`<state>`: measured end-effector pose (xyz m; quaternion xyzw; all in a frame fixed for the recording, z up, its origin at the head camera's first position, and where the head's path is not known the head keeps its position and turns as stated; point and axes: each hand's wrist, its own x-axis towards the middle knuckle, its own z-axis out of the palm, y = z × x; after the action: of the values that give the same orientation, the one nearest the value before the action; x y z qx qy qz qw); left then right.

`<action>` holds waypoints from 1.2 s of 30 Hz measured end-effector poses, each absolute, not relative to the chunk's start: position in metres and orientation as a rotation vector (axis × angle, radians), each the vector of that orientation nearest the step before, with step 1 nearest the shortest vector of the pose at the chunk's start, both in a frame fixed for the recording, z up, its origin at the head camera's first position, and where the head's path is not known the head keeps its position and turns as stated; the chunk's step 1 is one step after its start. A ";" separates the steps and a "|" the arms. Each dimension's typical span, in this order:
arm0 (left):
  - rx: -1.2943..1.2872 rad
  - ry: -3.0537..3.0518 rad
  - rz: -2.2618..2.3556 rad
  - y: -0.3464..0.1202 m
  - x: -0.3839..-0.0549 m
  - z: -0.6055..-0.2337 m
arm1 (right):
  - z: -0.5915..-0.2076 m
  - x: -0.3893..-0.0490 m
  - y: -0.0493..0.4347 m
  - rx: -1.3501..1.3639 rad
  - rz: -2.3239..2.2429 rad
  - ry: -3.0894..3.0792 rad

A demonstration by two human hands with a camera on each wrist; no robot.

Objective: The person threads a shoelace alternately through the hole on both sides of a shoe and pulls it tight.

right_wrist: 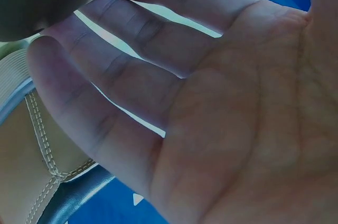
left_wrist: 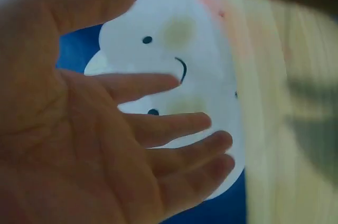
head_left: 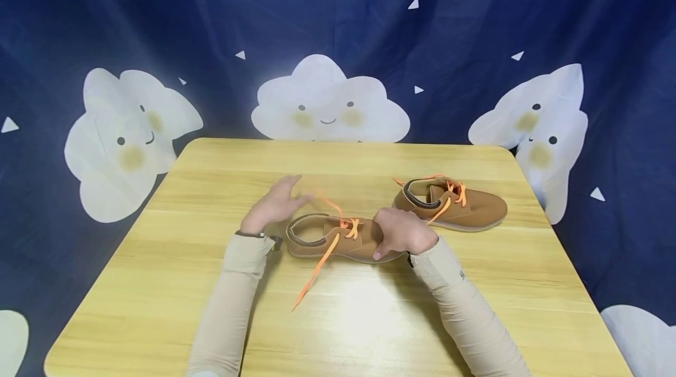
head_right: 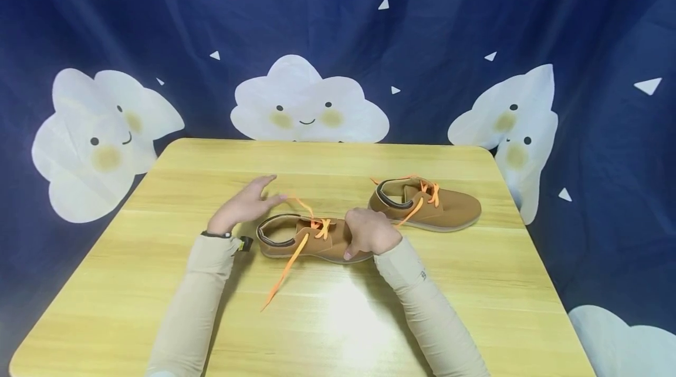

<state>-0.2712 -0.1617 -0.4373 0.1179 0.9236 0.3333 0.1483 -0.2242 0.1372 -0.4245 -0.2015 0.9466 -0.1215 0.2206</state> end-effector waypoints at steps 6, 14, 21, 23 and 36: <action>0.693 2.688 0.949 -0.154 -0.258 -0.421 | -0.422 -0.224 0.133 -0.548 -0.333 2.613; 1.196 2.680 0.633 -0.123 -0.268 -0.409 | -0.422 -0.227 0.134 -0.552 -0.348 2.610; 1.450 2.649 0.391 -0.111 -0.280 -0.418 | -0.423 -0.225 0.133 -0.557 -0.336 2.609; 1.448 2.623 0.390 -0.112 -0.281 -0.420 | -0.422 -0.225 0.132 -0.556 -0.337 2.607; 1.179 2.363 0.721 -0.124 -0.298 -0.420 | -0.422 -0.223 0.133 -0.542 -0.335 2.603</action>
<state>-0.2984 -0.1238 -0.4203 0.4218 0.8457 0.2581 0.2007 -0.2231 0.1333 -0.4223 -0.1968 0.9456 -0.1217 0.2287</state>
